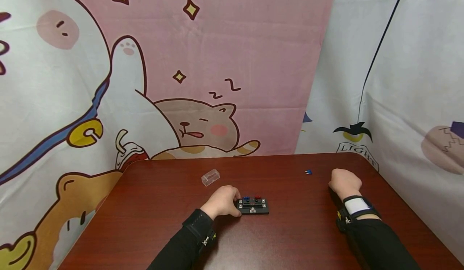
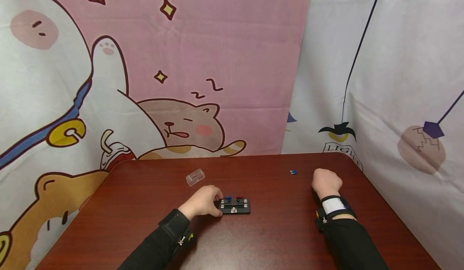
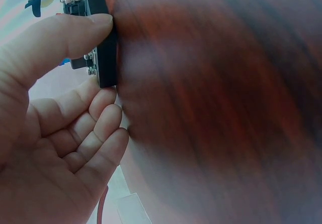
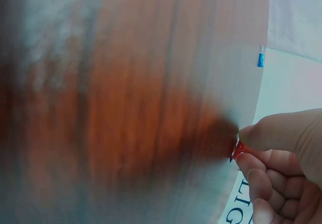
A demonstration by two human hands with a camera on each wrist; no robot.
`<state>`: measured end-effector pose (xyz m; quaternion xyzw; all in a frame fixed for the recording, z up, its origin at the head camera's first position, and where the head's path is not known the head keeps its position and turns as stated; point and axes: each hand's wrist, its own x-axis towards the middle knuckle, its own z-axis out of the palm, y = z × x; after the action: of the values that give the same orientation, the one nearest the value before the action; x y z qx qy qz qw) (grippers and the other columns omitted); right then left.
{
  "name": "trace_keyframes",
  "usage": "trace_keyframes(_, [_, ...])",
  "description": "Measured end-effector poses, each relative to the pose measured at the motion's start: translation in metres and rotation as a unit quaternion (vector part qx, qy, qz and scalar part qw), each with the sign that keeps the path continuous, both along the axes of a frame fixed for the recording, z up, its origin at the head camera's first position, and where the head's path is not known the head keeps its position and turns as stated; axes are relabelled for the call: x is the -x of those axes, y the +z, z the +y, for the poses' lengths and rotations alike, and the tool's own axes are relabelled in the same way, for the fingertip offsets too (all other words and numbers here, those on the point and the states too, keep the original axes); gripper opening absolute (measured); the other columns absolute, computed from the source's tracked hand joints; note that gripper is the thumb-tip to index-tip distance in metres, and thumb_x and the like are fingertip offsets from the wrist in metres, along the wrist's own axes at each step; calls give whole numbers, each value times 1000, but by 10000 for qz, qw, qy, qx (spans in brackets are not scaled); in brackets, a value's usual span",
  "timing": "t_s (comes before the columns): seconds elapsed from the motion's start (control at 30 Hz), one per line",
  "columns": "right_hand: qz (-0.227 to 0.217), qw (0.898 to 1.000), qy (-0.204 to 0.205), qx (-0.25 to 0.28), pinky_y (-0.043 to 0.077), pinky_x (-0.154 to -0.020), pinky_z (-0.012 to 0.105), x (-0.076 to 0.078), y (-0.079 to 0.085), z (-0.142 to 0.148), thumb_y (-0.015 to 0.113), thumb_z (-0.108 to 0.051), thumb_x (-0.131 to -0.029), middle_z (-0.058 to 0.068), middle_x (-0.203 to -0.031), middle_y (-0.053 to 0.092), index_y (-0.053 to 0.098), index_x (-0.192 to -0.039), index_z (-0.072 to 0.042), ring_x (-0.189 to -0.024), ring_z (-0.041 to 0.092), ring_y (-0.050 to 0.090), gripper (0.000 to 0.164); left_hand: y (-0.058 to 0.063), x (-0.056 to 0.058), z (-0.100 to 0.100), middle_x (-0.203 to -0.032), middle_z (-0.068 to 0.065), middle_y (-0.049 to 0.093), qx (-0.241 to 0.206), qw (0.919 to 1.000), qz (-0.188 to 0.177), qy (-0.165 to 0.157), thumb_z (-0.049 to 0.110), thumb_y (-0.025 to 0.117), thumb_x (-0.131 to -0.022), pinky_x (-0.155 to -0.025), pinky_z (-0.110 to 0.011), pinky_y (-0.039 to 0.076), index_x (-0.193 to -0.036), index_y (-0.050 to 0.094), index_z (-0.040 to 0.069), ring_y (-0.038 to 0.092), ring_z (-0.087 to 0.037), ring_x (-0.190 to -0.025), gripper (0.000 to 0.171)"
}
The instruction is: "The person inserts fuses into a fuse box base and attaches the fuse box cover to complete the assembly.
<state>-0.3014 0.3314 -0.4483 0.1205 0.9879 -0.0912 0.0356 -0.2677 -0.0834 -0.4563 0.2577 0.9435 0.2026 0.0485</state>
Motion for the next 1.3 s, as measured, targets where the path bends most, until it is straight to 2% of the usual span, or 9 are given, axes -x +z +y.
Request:
trace_keyframes(0.3, [11, 9999, 101, -96, 50, -59, 51, -1, 4, -3, 68, -10, -85, 23, -82, 63, 68, -90, 6, -69, 32, 56, 17, 0, 1, 0, -82, 5, 61, -8, 10000, -10, -6, 28, 92, -62, -73, -31, 48, -93, 71, 10, 54, -10, -76, 42])
trace_keyframes(0.73, [260, 9996, 88, -64, 50, -58, 53, -3, 8, 1, 65, -9, -87, 29, -90, 65, 68, -95, 6, -69, 33, 57, 17, -1, 1, -1, -82, 5, 60, -27, 10000, -25, -14, 27, 92, -62, -72, -31, 48, -93, 71, 10, 53, -10, -75, 41])
trace_keyframes(0.93, [416, 9987, 297, 0, 47, -53, 44, -8, 15, -10, 64, -8, -87, 16, -73, 61, 66, -82, 1, -65, 29, 53, 10, 0, 1, -1, -81, 5, 59, 1, 10000, -6, 4, 27, 92, -62, -73, -31, 47, -92, 71, 10, 52, -11, -75, 41])
trace_keyframes(1.13, [422, 9977, 527, 87, 35, -49, 34, -11, 18, -24, 60, -8, -88, 5, -59, 44, 53, -59, -12, -58, 23, 44, 30, 0, 1, -1, -82, 5, 59, -16, 10000, -18, -11, 27, 92, -62, -73, -30, 47, -92, 71, 10, 53, -10, -75, 41])
trace_keyframes(1.3, [562, 9958, 717, 130, 32, -48, 32, -9, 17, -33, 59, -8, -88, 3, -57, 42, 51, -57, -14, -57, 20, 42, 34, 0, 0, 0, -81, 5, 59, 12, 10000, 1, 14, 27, 92, -62, -73, -30, 47, -92, 71, 10, 52, -10, -75, 40])
